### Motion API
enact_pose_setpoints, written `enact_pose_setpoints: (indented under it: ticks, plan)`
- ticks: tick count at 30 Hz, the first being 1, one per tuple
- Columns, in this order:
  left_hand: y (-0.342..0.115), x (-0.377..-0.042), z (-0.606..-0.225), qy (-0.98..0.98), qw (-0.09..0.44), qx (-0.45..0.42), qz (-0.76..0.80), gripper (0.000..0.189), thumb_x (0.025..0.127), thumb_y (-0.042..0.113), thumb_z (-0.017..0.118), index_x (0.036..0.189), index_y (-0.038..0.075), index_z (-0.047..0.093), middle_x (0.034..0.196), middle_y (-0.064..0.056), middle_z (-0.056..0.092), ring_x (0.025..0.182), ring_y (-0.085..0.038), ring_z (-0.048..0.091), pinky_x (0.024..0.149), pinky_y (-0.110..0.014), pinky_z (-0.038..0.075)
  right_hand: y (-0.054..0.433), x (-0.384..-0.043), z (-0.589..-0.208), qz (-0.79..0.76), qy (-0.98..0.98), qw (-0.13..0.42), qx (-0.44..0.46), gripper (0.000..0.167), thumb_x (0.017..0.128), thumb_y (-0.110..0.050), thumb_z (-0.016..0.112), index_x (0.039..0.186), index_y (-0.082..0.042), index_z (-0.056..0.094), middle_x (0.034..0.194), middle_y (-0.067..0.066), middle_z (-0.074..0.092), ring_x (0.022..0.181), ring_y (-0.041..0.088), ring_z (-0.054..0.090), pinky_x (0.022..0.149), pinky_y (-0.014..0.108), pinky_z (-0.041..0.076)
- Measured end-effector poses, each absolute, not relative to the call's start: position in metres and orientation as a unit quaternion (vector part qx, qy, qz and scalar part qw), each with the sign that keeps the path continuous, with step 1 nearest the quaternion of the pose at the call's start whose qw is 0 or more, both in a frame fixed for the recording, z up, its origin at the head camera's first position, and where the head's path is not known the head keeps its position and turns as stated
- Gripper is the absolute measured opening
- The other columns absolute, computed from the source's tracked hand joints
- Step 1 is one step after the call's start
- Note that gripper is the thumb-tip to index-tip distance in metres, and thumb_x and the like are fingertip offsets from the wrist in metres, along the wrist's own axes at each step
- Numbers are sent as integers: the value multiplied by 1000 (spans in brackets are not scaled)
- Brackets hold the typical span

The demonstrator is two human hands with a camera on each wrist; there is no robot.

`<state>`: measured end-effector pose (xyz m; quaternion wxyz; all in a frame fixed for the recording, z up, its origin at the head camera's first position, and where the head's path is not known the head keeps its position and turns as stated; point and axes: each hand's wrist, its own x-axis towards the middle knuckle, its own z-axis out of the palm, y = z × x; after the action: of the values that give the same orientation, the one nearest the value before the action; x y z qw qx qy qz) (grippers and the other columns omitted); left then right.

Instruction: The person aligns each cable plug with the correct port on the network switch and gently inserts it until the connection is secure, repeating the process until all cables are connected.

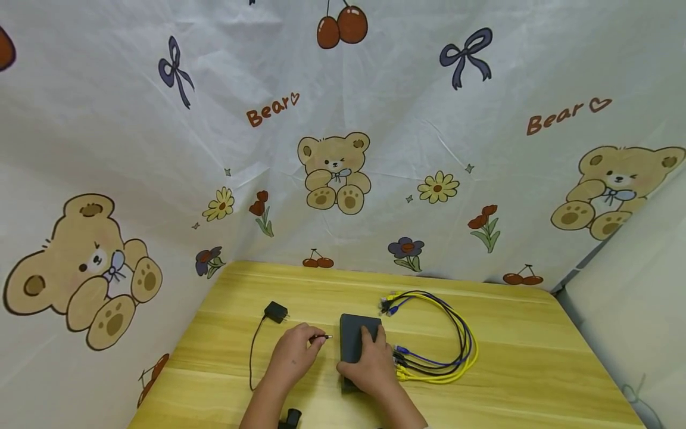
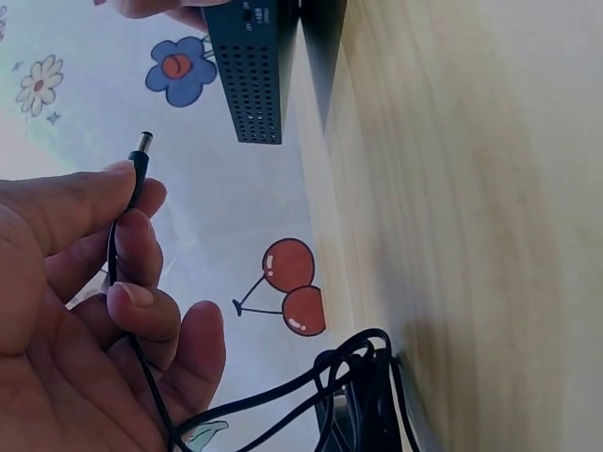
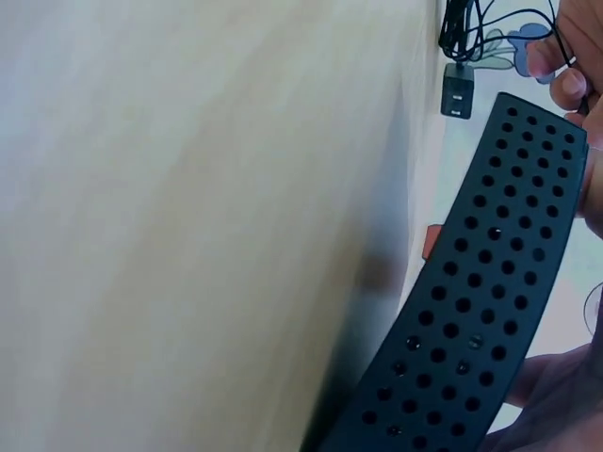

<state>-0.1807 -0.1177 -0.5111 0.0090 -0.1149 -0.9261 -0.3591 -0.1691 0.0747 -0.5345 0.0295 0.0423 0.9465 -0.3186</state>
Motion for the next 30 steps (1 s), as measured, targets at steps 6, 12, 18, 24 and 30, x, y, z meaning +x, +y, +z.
enact_pose_setpoints:
  ticks: [6,12,18,24,30]
  plan:
    - [-111,-179,-510,-930,3,-112,-350,14,95,23,69,105,18,77,89,10,63,76,-6,58,62,-27,46,78,-163,-535,-364,930,25,39,94,70,-44,81,149,-6,46,156,32,24,130,60,36,85,66,44]
    - [-101,-182,-511,-931,3,-126,-344,14,95,23,69,105,19,78,90,8,64,73,-6,56,59,-26,44,86,-166,-536,-397,917,14,38,90,72,-40,77,149,-9,45,156,29,25,129,52,41,80,55,47]
    - [-93,-182,-513,-930,10,-128,-343,14,96,23,68,106,19,77,93,8,65,76,-6,57,61,-26,46,92,-167,-533,-409,912,2,30,86,73,-38,76,148,-10,47,156,27,27,126,46,44,81,52,47]
    - [-90,-183,-512,-930,-2,-150,-336,15,96,23,68,107,18,77,94,8,65,77,-6,58,63,-26,46,95,-166,-531,-435,900,-2,21,83,76,-36,76,148,-8,46,157,27,24,130,49,42,87,54,46]
    - [-91,-182,-509,-922,-26,-195,-335,14,96,23,68,105,18,78,89,11,63,73,-3,55,63,-25,47,95,-167,-533,-442,897,-3,21,83,77,-38,75,150,-11,46,159,26,22,133,49,40,92,56,46]
